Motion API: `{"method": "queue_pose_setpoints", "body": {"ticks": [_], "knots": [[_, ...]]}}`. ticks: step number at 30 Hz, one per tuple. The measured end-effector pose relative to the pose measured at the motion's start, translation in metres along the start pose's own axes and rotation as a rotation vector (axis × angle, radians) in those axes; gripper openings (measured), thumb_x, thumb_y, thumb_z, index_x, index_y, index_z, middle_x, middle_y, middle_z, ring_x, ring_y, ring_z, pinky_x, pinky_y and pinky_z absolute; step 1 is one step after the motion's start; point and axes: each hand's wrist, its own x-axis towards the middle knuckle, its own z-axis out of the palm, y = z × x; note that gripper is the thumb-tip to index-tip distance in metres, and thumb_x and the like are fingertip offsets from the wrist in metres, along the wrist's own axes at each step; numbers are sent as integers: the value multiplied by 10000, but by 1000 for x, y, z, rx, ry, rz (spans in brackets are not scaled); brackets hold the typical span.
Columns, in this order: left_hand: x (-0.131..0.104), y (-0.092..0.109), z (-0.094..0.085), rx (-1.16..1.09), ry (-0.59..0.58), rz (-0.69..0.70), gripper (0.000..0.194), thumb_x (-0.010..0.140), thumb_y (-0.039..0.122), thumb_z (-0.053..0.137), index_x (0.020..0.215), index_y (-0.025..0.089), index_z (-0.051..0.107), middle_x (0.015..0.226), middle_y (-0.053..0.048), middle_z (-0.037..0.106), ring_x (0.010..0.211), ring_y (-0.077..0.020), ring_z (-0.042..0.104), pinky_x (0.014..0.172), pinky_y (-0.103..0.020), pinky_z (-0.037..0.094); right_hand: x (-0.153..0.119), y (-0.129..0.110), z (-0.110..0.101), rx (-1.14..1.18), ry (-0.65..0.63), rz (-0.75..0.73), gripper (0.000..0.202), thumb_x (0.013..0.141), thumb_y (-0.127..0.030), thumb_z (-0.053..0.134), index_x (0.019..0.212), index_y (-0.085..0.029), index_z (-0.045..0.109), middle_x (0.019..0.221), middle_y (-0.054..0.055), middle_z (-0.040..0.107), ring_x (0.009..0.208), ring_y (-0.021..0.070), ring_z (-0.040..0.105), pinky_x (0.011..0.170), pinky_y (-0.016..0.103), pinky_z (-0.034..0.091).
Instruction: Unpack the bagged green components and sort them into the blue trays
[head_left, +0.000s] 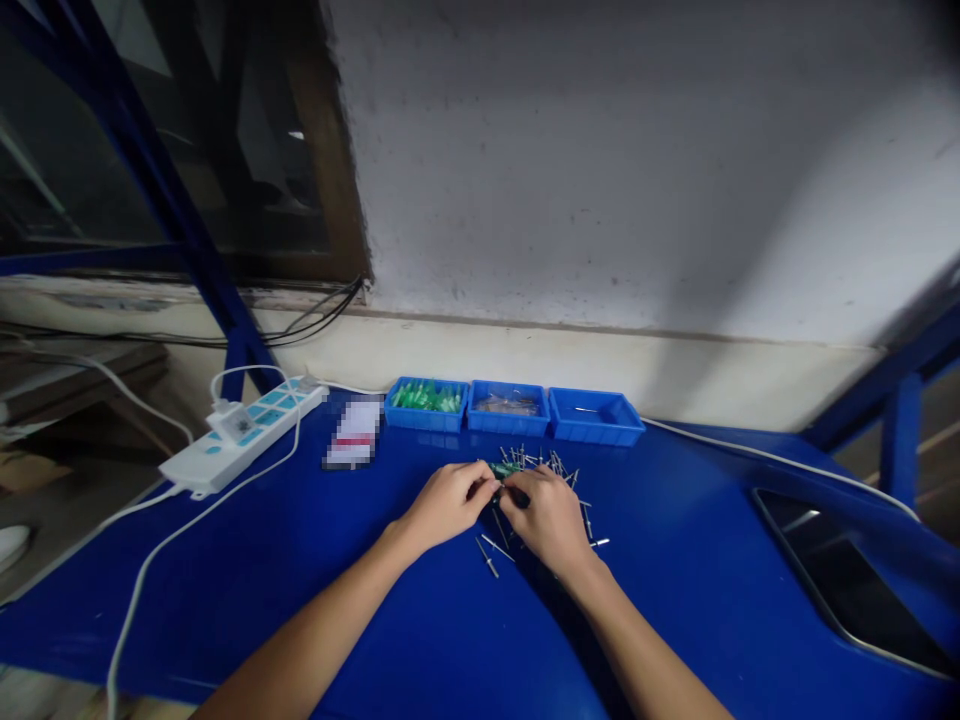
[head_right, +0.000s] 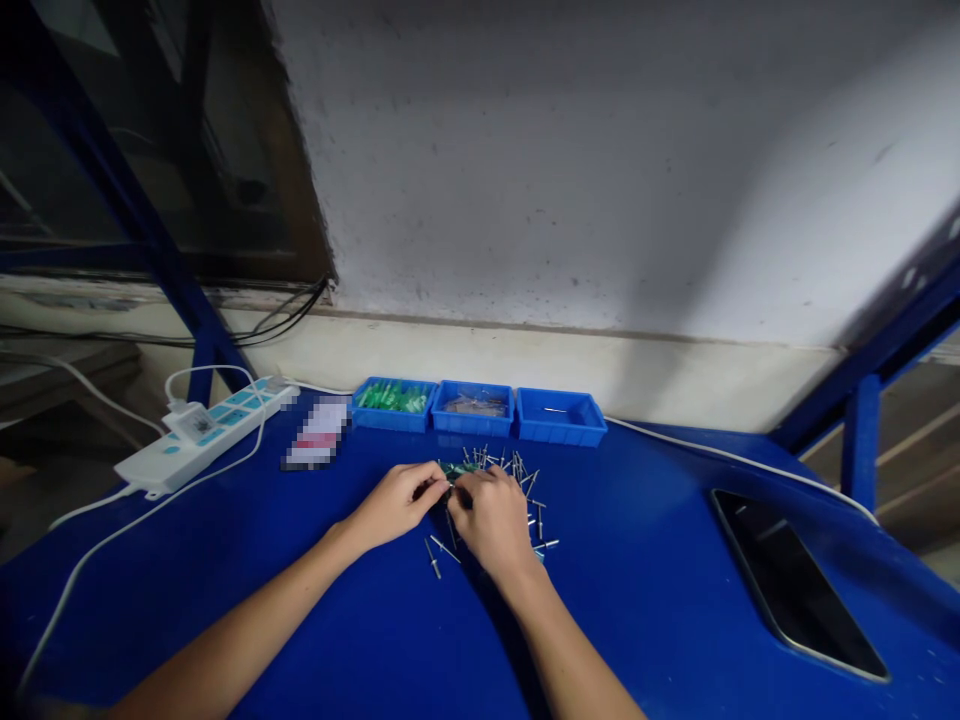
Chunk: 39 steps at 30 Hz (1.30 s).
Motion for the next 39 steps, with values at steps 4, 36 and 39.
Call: {"method": "queue_pose_setpoints", "body": {"ticks": [4,36,39], "knots": [[0,-4,-6,-23,3,-9,159,864,270,451,819,192,582,673,11,600,586,-111,521,544,-209,362,0,0,1,46,-36,-51,167,866,-210,487,816,-218,646,819,43,684,802,190,573,717,271,391],[4,-14,-3,-143,-26,-108,330,895,401,371,726,174,541,614,27,573,559,-105,513,560,-212,360,0,3,1,237,56,-9,112,841,-177,498,800,-193,600,824,55,583,798,186,564,693,269,432],[5,-16,-2,-147,-18,-122,301,889,393,386,744,179,541,614,30,576,552,-106,516,558,-214,361,1,3,1,258,74,-21,103,841,-167,494,801,-196,584,812,54,591,808,194,562,709,279,433]]}}
